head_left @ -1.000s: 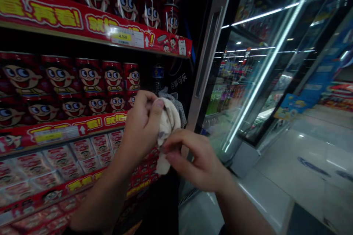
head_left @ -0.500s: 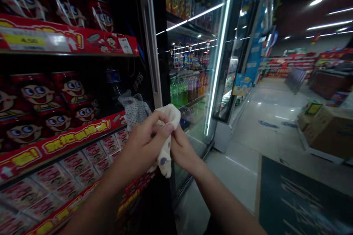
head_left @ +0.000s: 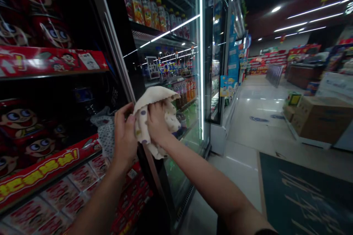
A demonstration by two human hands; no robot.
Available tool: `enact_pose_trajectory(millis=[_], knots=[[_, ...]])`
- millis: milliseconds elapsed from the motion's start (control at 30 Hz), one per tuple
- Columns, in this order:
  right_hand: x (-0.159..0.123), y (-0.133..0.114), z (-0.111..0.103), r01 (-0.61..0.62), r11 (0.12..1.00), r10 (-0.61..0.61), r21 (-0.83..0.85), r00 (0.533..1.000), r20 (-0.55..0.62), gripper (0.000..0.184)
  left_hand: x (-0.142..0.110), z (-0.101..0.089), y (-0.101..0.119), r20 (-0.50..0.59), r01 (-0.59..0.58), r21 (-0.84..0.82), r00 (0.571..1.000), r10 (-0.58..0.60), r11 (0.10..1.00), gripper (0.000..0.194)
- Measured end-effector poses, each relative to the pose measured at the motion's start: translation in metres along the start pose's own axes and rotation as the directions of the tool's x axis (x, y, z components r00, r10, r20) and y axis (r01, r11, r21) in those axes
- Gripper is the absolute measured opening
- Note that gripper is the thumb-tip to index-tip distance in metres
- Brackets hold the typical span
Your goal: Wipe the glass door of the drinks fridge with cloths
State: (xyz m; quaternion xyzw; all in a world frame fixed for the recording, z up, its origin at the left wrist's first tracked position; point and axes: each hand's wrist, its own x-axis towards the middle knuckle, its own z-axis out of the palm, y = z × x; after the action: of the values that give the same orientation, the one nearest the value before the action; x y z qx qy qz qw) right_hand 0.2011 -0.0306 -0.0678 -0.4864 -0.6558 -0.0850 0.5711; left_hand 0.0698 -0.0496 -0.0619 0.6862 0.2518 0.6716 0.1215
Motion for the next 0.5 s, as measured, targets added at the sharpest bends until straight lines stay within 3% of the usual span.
enact_pose_trajectory(millis=[100,267,367,500], knots=[[0.015,-0.004,0.010,0.079,0.978,-0.085,-0.193,0.996,-0.023,0.040,0.008,0.014,-0.016,-0.054,-0.250,0.049,0.966,0.252,0.967,0.048],[0.031,0.025,-0.003,0.270,0.905,-0.284,-0.328,0.959,0.008,0.041,0.012,0.036,-0.041,-0.001,-0.295,0.028,0.955,0.296,0.955,0.058],[0.053,0.064,-0.019,0.221,0.913,-0.231,-0.341,0.973,0.012,0.042,0.011,0.046,-0.048,-0.016,-0.330,0.111,0.943,0.334,0.937,0.065],[0.096,0.137,-0.039,0.070,0.946,-0.073,-0.318,0.997,0.001,0.050,0.009,0.050,-0.049,-0.024,-0.327,0.114,0.943,0.331,0.938,0.070]])
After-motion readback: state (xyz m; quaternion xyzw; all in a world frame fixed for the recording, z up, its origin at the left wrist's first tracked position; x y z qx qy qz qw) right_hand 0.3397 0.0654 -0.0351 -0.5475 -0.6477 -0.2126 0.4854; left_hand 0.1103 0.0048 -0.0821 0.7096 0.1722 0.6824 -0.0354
